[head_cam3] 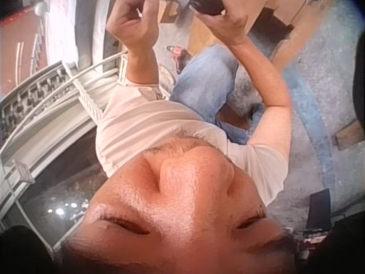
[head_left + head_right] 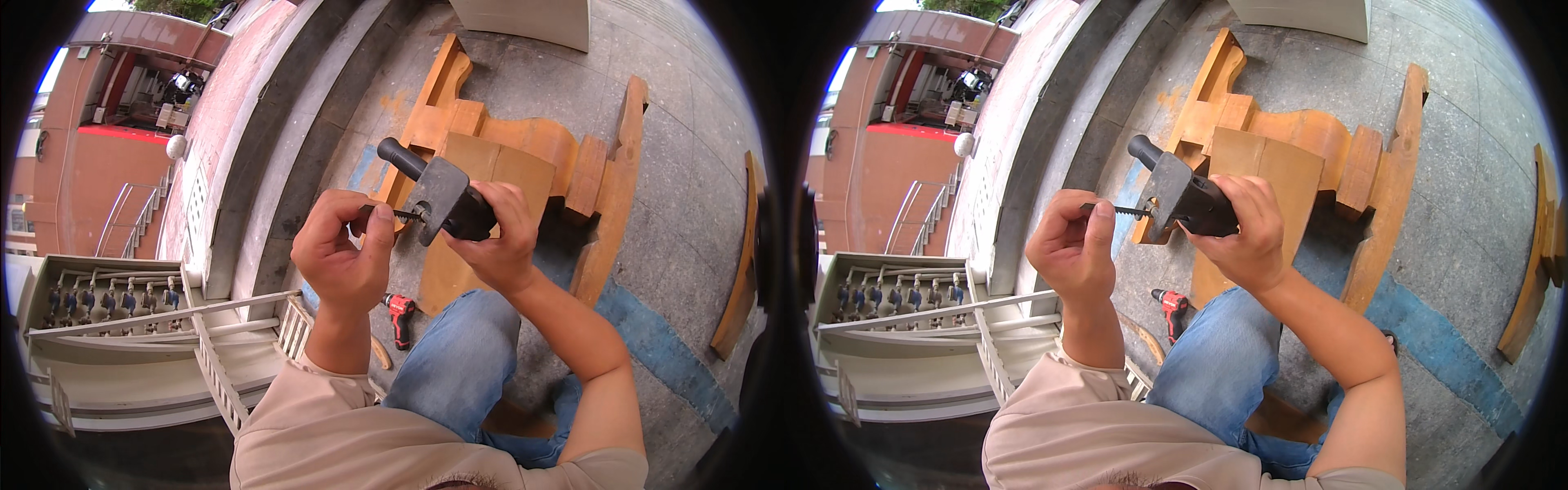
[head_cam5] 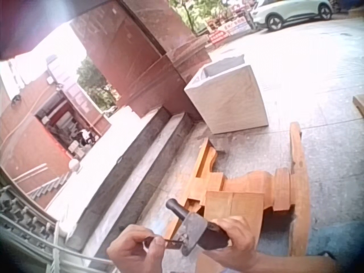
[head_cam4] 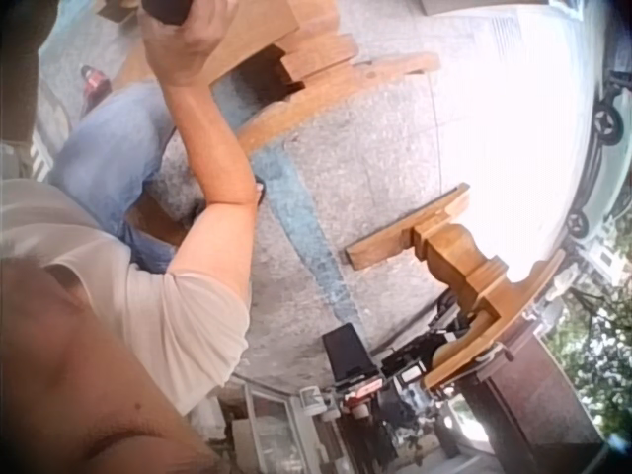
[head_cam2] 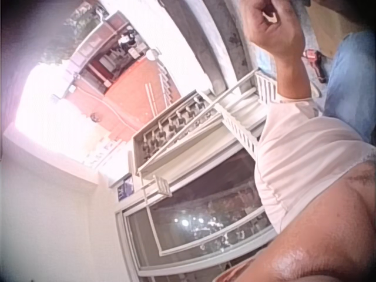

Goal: The person saws through a piece of wood by hand and then uses a power drill with a saw attachment to continue cutting the wood.

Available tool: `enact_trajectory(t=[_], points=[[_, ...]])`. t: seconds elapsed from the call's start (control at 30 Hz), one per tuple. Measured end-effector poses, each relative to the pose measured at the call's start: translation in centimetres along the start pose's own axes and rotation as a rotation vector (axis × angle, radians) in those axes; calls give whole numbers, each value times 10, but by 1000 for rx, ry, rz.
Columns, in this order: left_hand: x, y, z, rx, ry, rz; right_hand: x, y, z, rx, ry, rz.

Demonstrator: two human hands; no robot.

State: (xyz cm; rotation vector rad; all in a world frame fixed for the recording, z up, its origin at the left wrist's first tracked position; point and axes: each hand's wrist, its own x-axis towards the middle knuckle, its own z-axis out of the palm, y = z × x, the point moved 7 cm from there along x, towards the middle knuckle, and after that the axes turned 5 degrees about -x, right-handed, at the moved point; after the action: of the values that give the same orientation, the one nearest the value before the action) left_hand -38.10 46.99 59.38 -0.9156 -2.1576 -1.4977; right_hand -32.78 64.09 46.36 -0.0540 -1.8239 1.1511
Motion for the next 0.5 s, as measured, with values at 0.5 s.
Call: enact_trajectory(t=[0.5], points=[[-2, -2, -3, -56, 147, -122, 16, -8, -5, -32, -84, -114]])
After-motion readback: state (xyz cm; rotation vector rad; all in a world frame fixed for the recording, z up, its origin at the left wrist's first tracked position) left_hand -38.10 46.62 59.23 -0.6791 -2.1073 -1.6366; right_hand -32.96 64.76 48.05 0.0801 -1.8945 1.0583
